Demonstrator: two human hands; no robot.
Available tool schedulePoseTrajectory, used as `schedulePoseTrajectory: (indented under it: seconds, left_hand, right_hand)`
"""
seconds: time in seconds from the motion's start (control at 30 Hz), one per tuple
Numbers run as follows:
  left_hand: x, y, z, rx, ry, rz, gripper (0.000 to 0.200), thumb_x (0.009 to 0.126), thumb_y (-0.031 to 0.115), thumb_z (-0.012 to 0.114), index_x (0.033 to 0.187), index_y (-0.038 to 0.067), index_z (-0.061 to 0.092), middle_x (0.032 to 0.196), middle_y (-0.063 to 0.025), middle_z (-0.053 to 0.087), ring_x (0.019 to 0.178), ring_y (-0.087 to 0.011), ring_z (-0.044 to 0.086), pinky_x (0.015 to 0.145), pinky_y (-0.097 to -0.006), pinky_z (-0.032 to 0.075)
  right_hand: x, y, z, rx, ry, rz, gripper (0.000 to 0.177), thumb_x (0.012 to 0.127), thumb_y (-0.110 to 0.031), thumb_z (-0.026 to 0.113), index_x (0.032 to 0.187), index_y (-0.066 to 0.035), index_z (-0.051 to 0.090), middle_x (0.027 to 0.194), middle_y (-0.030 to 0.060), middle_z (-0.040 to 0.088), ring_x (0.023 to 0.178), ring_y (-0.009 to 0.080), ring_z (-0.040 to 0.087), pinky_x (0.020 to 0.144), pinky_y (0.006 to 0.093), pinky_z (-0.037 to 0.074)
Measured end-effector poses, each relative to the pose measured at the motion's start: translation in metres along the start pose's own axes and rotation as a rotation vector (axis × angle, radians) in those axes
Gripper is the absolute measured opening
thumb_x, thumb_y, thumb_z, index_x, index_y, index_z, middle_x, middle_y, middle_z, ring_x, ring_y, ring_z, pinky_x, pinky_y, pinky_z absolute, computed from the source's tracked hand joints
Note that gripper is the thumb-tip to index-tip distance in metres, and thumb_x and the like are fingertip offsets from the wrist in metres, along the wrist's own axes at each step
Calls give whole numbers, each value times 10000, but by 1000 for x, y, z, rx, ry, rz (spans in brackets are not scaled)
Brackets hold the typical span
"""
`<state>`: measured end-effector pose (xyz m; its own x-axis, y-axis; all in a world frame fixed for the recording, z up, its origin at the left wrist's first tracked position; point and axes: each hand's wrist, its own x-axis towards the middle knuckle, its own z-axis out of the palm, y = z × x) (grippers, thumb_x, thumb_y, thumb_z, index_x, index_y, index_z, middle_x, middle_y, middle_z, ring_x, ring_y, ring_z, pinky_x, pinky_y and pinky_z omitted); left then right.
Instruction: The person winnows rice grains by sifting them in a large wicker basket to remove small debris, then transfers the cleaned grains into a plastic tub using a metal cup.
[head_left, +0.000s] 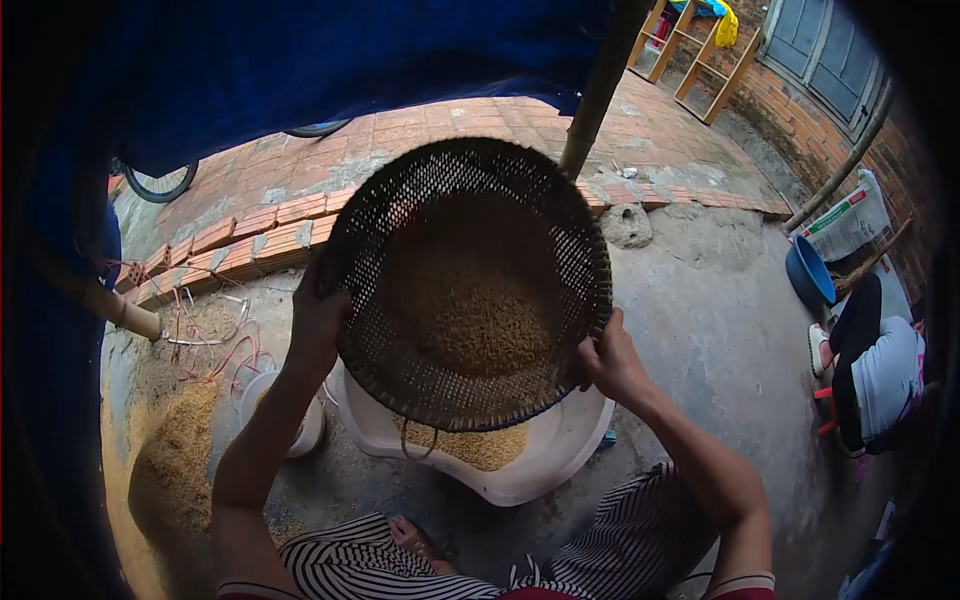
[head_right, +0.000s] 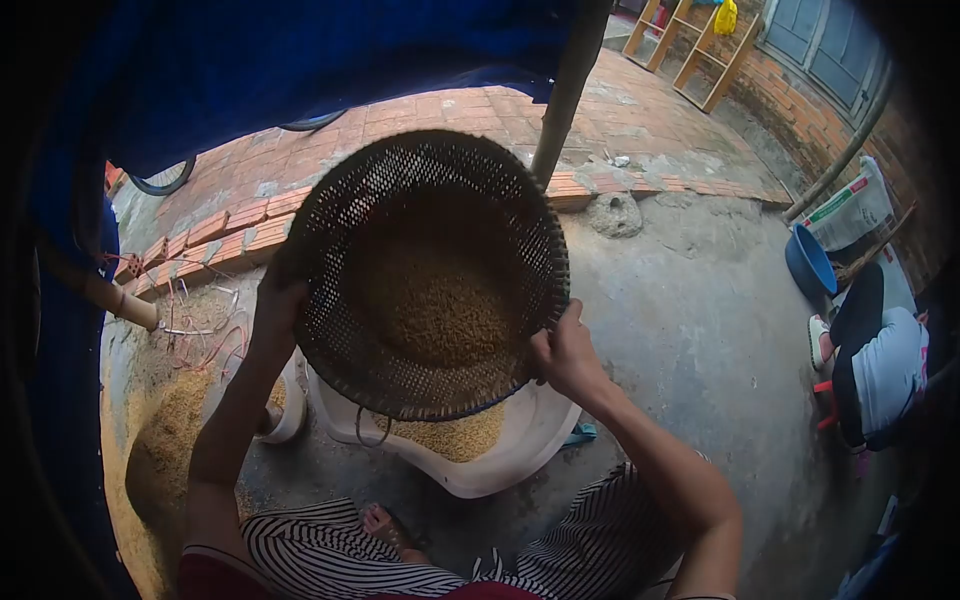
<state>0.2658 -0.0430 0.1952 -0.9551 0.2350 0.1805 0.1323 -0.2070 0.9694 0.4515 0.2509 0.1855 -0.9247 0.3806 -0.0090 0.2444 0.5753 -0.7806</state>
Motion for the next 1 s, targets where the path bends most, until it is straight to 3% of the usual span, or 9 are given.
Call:
schedulePoseTrajectory:
  seconds: [0.03,0.13,0.37,0.43,0.57,0.7,0.83,0.9,1.0]
  left_hand:
    - [-2,23,6,56,-20,123,615,668,-78,433,1275,5,376,1129,-84,525,887,-132,554,742,-237,455]
    - [18,38,17,-12,-30,370,579,679,-71,441,1253,1,400,1081,-71,549,889,-128,553,749,-234,451]
    - [80,-85,2,-120,-70,-286,385,678,-69,477,1046,12,555,741,-21,540,601,-105,497,531,-225,417]
    - [56,-109,-9,-12,-100,-461,367,649,-76,479,997,6,562,719,-29,525,603,-116,486,506,-247,389]
    - [29,-107,-31,19,-79,-711,429,643,-98,466,1048,25,536,748,-32,532,617,-128,494,507,-249,411]
    - [17,-26,-5,16,-53,-150,623,667,-85,454,1275,41,399,1069,-84,563,880,-151,560,737,-253,459]
    - [15,41,16,66,-59,282,608,674,-83,394,1278,-22,357,1190,-101,510,1007,-163,528,815,-246,441]
    - [37,30,21,32,-28,306,591,655,-71,423,1240,7,415,1042,-68,566,888,-114,543,720,-231,445]
    - [68,-43,16,-85,-80,-126,519,675,-79,423,1185,6,469,877,-41,572,731,-107,519,636,-219,438]
  right_hand:
    - [1,-4,1,-6,156,-160,249,801,-49,422,934,35,230,622,95,538,430,183,540,407,303,485]
    - [21,-14,1,81,179,-123,234,803,-38,416,890,1,202,572,72,486,409,151,491,375,279,455]
    - [40,27,15,68,42,147,251,798,-73,428,908,87,269,629,175,559,487,230,596,387,320,504]
    - [33,47,18,110,-264,273,270,797,-88,431,933,111,310,658,199,568,505,249,609,406,326,514]
    - [19,36,16,184,-456,407,292,799,-98,439,945,131,333,678,223,571,518,265,616,429,341,523]
    - [17,43,22,-11,-71,66,244,793,-59,417,929,101,295,632,156,556,530,224,589,494,314,477]
    - [11,-16,5,11,182,-101,234,773,8,405,891,14,203,550,62,432,461,147,452,498,323,463]
    - [13,-24,1,102,136,-38,230,773,13,398,881,17,195,548,67,421,473,146,468,514,328,483]
    - [33,8,14,108,56,129,262,802,-78,416,954,43,240,611,80,488,485,169,536,367,314,492]
